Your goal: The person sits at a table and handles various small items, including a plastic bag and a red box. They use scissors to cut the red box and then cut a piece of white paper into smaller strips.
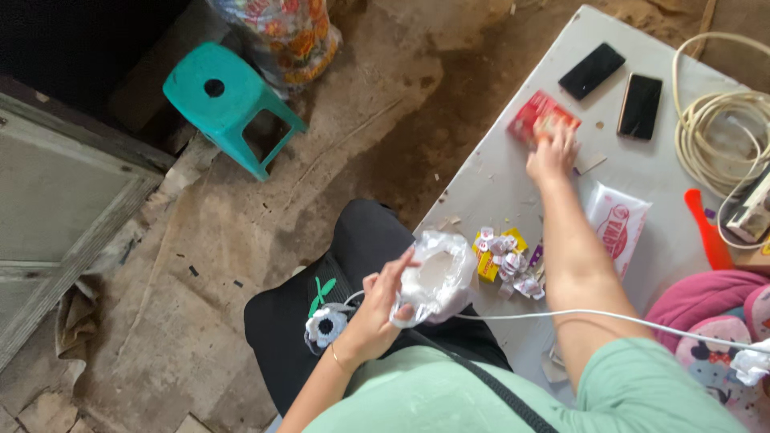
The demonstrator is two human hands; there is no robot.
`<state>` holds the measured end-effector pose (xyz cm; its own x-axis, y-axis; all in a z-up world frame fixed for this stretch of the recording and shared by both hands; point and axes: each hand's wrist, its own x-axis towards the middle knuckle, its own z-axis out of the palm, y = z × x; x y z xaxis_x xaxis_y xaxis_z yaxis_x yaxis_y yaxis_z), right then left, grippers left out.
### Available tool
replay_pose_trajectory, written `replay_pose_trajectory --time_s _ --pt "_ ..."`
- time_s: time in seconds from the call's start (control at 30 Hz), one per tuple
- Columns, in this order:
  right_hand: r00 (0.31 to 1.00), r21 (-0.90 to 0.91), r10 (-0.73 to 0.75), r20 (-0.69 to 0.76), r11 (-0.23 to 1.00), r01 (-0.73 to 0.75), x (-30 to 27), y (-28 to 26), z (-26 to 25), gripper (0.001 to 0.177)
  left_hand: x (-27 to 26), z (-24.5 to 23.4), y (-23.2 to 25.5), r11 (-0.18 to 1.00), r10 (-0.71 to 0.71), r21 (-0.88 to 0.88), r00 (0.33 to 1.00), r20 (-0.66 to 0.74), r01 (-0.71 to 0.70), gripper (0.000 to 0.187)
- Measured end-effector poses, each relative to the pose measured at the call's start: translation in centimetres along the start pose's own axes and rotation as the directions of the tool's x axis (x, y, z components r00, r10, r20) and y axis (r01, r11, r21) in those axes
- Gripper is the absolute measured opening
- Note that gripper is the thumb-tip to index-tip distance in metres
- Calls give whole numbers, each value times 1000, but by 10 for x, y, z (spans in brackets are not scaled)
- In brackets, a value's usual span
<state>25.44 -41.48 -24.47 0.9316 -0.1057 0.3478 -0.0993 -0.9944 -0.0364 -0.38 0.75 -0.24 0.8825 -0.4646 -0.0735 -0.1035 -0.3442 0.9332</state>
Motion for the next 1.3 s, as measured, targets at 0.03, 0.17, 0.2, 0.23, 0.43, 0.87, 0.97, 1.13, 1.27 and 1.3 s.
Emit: replay_pose_trajectory --time_s 0.03,0.17,0.2,0.23,0.43,0.87,0.97,1.13,1.27,1.3 --pt "999 74 15 -29 997 -13 19 -2 -8 75 4 -1 -1 1000 10 5 1000 -26 -10 92" --pt "995 796 47 -85 603 40 44 -46 -93 31 12 -4 -7 991 127 47 988 -89 -123 109" --pt "995 956 -87 -54 283 77 32 -61 -135 16 15 -2 -9 986 167 45 981 -102 -163 115" --pt "974 997 -221 -42 -65 29 17 -76 -179 3 20 -1 -11 977 213 47 971 -110 -209 121" --pt "319 818 -802 505 562 120 -85 -177 -295 27 27 5 -11 936 340 124 937 -84 -329 141" --pt "775 529 -512 371 802 277 -162 -161 -97 30 30 -18 -13 949 273 187 959 -81 -255 113" --pt "751 583 -459 474 803 122 -128 -148 -130 28 44 -29 -20 970 214 124 977 -18 -210 93" --pt "798 737 -434 418 675 -18 -107 -136 -172 27 81 -22 -34 994 -84 66 993 -87 90 44" --pt "878 788 -375 299 615 -6 -110 -111 -197 37 110 -16 -54 996 -79 -59 973 -218 68 15" --pt "878 789 -289 381 597 -145 -113 -104 -204 27 115 -14 -60 992 -125 -51 967 -223 117 15"
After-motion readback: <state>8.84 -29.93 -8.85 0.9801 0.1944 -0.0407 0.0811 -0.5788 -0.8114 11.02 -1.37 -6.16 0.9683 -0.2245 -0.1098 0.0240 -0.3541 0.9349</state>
